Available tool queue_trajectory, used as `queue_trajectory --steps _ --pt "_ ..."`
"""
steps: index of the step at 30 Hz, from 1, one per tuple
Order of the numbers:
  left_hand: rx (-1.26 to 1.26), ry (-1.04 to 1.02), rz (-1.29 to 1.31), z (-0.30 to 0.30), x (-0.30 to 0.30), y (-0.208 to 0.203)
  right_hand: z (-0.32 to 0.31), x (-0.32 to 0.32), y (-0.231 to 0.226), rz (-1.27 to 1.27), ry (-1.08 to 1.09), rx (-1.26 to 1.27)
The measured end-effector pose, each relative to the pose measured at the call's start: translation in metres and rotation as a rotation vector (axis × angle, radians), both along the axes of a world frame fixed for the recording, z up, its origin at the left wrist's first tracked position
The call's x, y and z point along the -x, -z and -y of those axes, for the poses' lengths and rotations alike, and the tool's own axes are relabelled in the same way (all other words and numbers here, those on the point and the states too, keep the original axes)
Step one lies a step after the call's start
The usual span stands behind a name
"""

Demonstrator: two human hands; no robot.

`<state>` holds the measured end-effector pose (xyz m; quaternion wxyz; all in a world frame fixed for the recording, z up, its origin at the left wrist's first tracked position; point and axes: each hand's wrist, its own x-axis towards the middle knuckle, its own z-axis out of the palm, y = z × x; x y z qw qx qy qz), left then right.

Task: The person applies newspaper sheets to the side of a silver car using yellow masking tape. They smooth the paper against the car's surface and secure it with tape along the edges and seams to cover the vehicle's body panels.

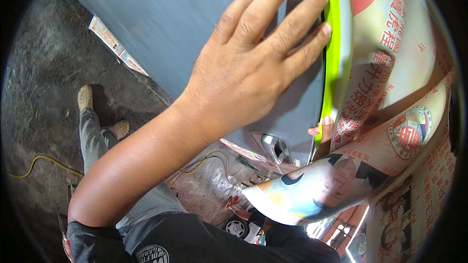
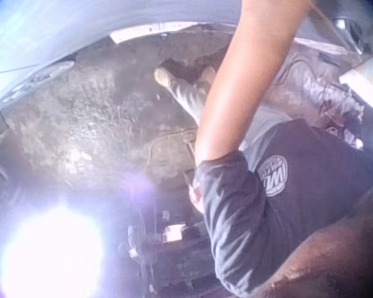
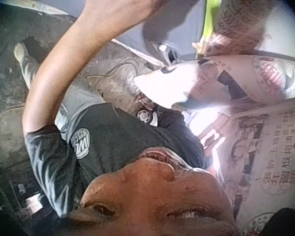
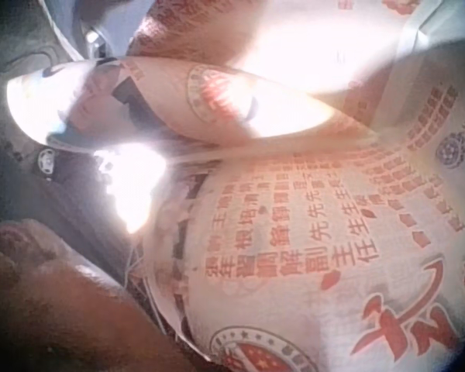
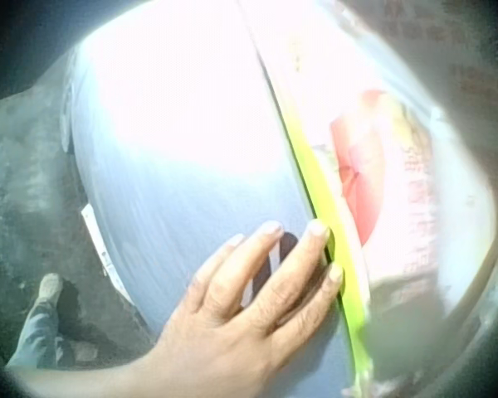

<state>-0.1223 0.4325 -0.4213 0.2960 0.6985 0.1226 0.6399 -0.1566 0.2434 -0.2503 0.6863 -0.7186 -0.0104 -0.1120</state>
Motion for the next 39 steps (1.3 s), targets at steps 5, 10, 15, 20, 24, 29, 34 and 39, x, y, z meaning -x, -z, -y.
queue_trajectory --steps 5,10,15,20,24,29,34,39 --pt "0.058 0.230 -0.155 0.009 0.032 -0.019 -0.001 0.006 0.002 0.001 0.016 -0.015" --pt "0.079 0.358 -0.237 0.034 0.044 -0.026 -0.003 0.016 0.007 -0.010 0.016 -0.041" --pt "-0.125 0.497 -0.441 0.069 0.059 -0.032 0.000 0.045 0.015 -0.023 0.043 -0.072" --pt "-0.141 0.538 -0.413 0.112 0.063 -0.037 -0.001 0.059 0.015 -0.019 0.052 -0.103" --pt "-0.088 0.500 -0.432 0.139 0.061 -0.041 -0.002 0.061 0.009 -0.018 0.048 -0.131" --pt "0.505 1.252 0.018 0.134 0.074 -0.060 0.000 0.062 0.001 -0.025 0.038 -0.177" --pt "-0.228 0.764 -0.274 0.112 0.077 -0.042 0.004 0.077 -0.014 -0.032 -0.007 -0.280" --pt "0.445 0.510 -0.183 0.038 0.115 -0.054 0.016 0.087 -0.035 -0.056 -0.043 -0.459"
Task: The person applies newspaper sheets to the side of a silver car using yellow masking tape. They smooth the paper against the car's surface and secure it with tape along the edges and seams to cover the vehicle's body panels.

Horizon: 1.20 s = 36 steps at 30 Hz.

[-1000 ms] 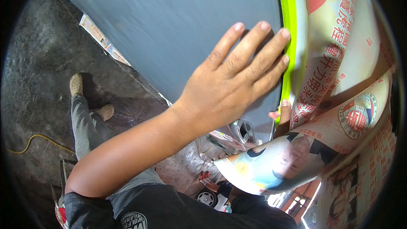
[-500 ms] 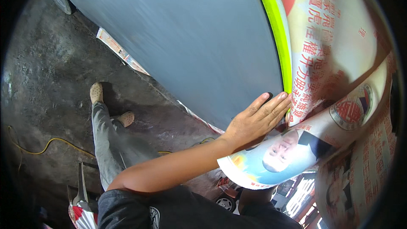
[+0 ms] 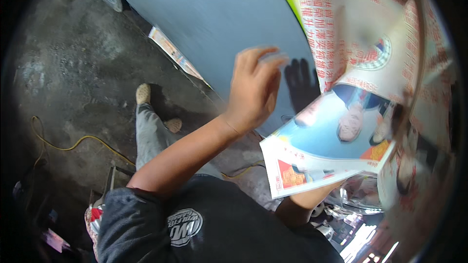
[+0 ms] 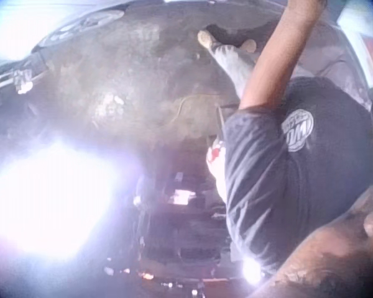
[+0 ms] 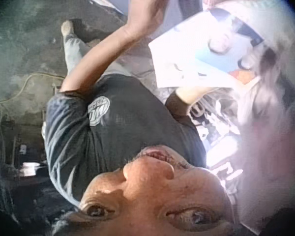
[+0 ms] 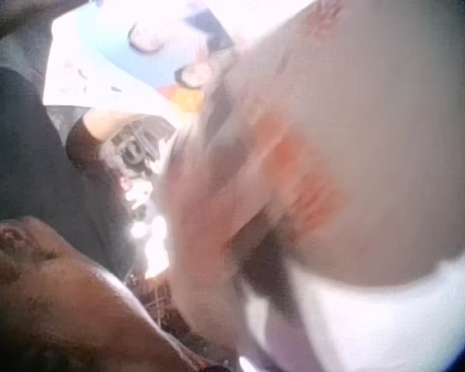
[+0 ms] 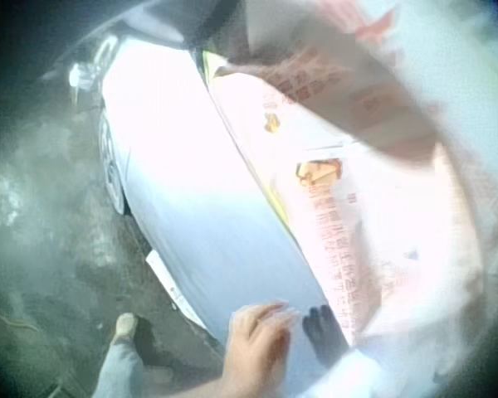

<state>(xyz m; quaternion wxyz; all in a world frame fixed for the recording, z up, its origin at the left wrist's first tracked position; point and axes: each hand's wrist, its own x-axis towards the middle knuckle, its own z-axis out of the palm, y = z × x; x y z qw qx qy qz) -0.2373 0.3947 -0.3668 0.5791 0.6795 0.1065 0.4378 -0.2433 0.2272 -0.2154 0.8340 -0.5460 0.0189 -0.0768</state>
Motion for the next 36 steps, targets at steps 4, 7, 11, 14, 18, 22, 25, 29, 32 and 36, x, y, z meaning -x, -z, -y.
queue_trajectory --steps 4,7,11,14,18,22,25,29,32,36 --pt "-0.027 0.006 0.280 -0.041 0.009 -0.088 0.006 0.004 0.010 0.049 -0.059 -0.123" --pt "-0.023 0.121 0.412 -0.036 -0.009 -0.143 0.026 -0.001 0.031 0.516 -0.134 0.185" --pt "0.096 0.396 0.517 -0.027 -0.030 -0.181 0.028 0.017 0.057 0.344 0.103 0.366" --pt "0.098 0.554 0.549 -0.043 -0.036 -0.203 -0.013 0.022 0.024 0.363 -0.159 0.184" --pt "0.050 0.576 0.640 -0.063 -0.060 -0.229 -0.028 0.039 -0.064 0.549 -0.007 0.957" --pt "0.012 0.537 0.681 -0.087 -0.103 -0.260 0.000 0.052 -0.095 0.197 -0.036 1.188" --pt "-0.042 0.595 0.722 -0.098 -0.129 -0.308 0.017 0.057 -0.143 0.157 0.046 1.165" --pt "-0.166 0.516 0.742 -0.097 -0.154 -0.355 0.019 0.031 -0.206 0.488 0.443 1.248" --pt "-0.188 0.407 0.794 -0.121 -0.176 -0.381 0.011 0.000 -0.261 0.644 0.500 1.238" --pt "-0.243 0.220 0.764 -0.144 -0.207 -0.405 -0.030 -0.009 -0.350 0.377 0.355 1.284"
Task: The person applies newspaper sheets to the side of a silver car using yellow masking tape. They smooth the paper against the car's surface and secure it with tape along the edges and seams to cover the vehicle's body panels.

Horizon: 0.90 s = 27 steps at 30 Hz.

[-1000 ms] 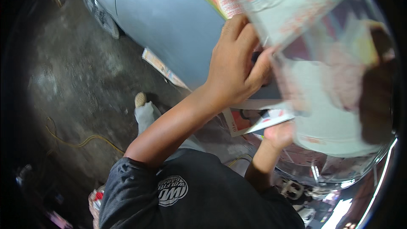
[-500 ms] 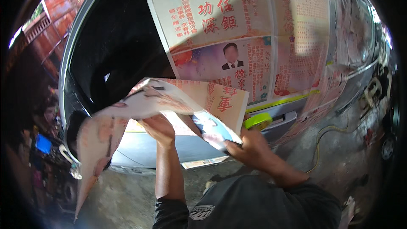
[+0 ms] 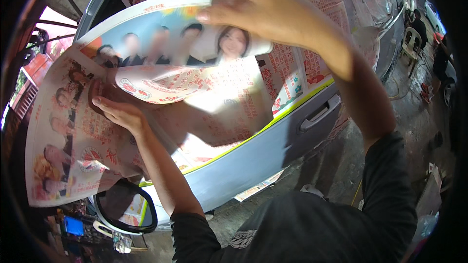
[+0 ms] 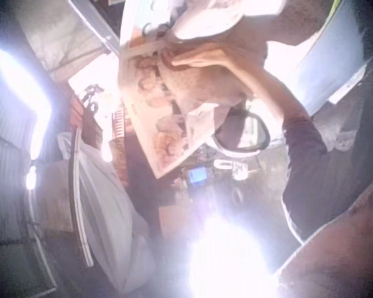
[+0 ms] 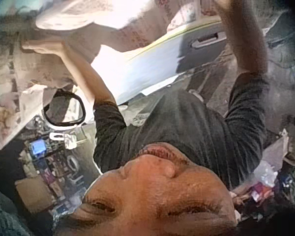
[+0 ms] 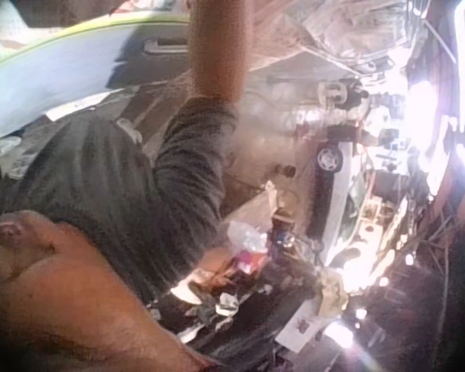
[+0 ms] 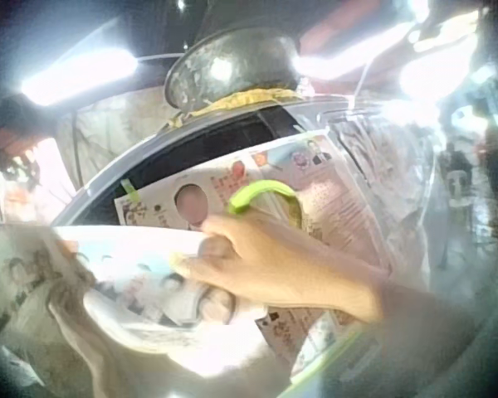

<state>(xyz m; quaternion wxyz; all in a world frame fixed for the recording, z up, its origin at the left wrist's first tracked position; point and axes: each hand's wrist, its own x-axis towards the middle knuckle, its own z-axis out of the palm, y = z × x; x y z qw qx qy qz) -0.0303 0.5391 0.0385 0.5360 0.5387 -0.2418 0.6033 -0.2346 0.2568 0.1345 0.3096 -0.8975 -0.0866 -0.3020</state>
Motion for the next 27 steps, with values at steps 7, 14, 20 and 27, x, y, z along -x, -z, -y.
queue_trajectory --steps 7,14,20,27 --pt "-0.033 -0.239 0.066 0.004 -0.039 -0.017 0.007 -0.043 -0.078 -0.027 -0.289 0.125" --pt "-0.173 -0.743 0.227 -0.069 -0.038 -0.029 -0.011 -0.203 -0.131 0.419 -0.196 0.578" --pt "-0.634 -0.551 0.286 0.039 0.054 0.054 0.010 -0.270 -0.127 0.564 -0.048 0.727" --pt "-0.956 -0.216 -0.139 0.134 0.076 0.131 -0.034 -0.236 -0.128 0.587 -0.194 0.709"
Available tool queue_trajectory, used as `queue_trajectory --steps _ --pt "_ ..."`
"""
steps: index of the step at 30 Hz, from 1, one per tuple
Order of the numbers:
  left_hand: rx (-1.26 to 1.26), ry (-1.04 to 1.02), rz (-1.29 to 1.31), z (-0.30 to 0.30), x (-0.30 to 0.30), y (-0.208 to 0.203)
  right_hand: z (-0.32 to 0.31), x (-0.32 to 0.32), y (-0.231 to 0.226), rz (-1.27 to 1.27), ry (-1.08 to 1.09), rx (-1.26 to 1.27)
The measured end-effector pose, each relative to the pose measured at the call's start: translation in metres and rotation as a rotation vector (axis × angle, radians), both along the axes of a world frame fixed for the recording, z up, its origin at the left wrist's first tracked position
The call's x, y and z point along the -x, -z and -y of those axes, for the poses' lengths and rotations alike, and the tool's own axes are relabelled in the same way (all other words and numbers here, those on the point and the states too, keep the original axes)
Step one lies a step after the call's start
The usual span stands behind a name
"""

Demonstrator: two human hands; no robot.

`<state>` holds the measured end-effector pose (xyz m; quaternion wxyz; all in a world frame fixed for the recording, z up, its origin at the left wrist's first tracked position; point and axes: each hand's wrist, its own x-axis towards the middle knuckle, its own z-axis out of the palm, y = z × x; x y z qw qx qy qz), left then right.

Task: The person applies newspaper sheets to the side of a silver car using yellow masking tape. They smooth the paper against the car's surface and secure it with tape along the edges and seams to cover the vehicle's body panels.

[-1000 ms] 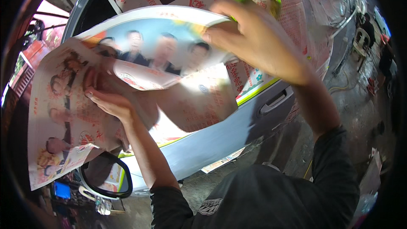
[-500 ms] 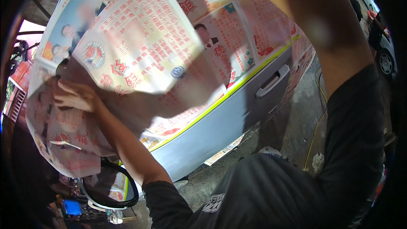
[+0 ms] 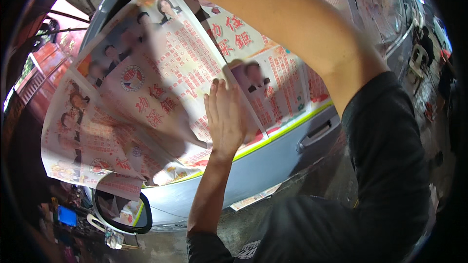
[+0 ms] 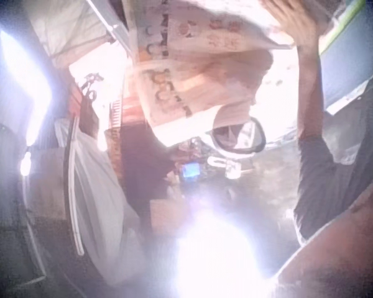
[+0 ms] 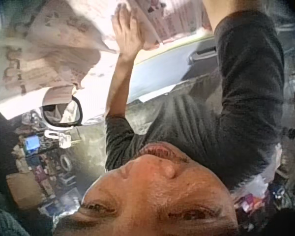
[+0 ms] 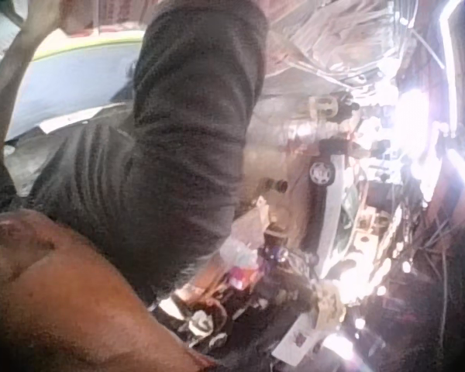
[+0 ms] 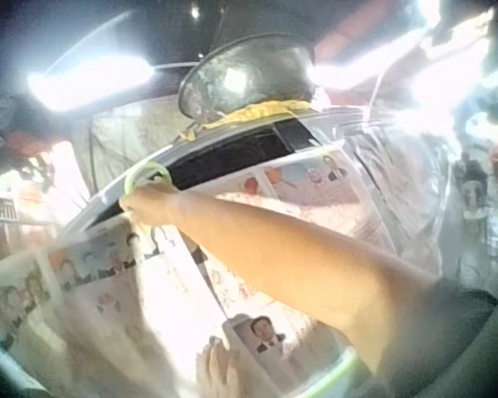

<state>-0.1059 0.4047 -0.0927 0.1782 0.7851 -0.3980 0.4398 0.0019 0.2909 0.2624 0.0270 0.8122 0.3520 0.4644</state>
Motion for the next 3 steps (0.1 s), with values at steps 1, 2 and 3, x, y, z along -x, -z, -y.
queue_trajectory --steps 1,2,3 --pt "0.028 -0.025 0.005 0.002 -0.010 -0.007 -0.004 -0.005 0.001 -0.003 0.029 0.023" --pt "0.054 -0.059 0.017 0.002 -0.021 -0.019 -0.008 -0.008 0.000 0.001 0.051 0.042" --pt "0.078 -0.094 0.029 0.000 -0.033 -0.032 -0.016 -0.010 -0.008 0.016 0.035 0.054"
